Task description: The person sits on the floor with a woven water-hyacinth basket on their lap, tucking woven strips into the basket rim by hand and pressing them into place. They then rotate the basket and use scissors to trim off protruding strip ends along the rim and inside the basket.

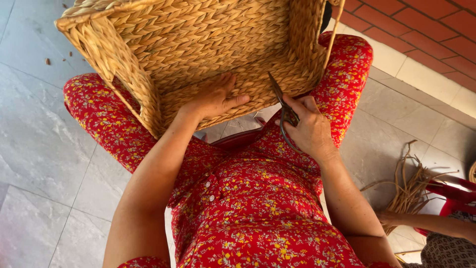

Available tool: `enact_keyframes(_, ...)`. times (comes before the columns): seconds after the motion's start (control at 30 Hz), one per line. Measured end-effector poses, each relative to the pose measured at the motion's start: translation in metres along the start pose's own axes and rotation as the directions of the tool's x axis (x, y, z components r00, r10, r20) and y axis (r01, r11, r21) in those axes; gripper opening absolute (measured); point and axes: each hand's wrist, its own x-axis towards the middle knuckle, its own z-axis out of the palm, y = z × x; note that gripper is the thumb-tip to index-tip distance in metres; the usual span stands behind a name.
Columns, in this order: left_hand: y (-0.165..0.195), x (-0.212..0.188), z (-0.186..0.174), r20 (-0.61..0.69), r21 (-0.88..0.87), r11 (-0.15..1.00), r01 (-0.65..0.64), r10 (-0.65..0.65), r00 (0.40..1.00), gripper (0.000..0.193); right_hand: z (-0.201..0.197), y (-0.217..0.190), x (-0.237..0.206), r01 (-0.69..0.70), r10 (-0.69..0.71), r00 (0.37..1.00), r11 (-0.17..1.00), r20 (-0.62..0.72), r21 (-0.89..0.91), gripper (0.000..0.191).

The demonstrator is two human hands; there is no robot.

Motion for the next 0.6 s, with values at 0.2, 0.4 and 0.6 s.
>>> enact_keyframes(0.2, 0.028, 0.028, -0.002, -0.077, 0.042, 0.995, 0.093, -0.09, 0.993, 0.114, 0.009, 0.006, 0.012, 0.03, -0.028, 0.998, 0.999, -0.062, 0.028, 0.063)
enact_keyframes(0.4, 0.048, 0.061, 0.02, -0.121, 0.037, 0.999, -0.026, 0.031, 0.992, 0.116, 0.013, 0.01, 0.016, 0.061, -0.052, 0.993, 0.995, -0.104, 0.085, 0.062)
enact_keyframes(0.6, 0.029, 0.068, 0.023, -0.078, 0.052, 0.998, -0.044, 0.048, 0.996, 0.116, 0.022, 0.006, 0.024, 0.05, -0.014, 0.985, 0.977, -0.17, 0.208, 0.063)
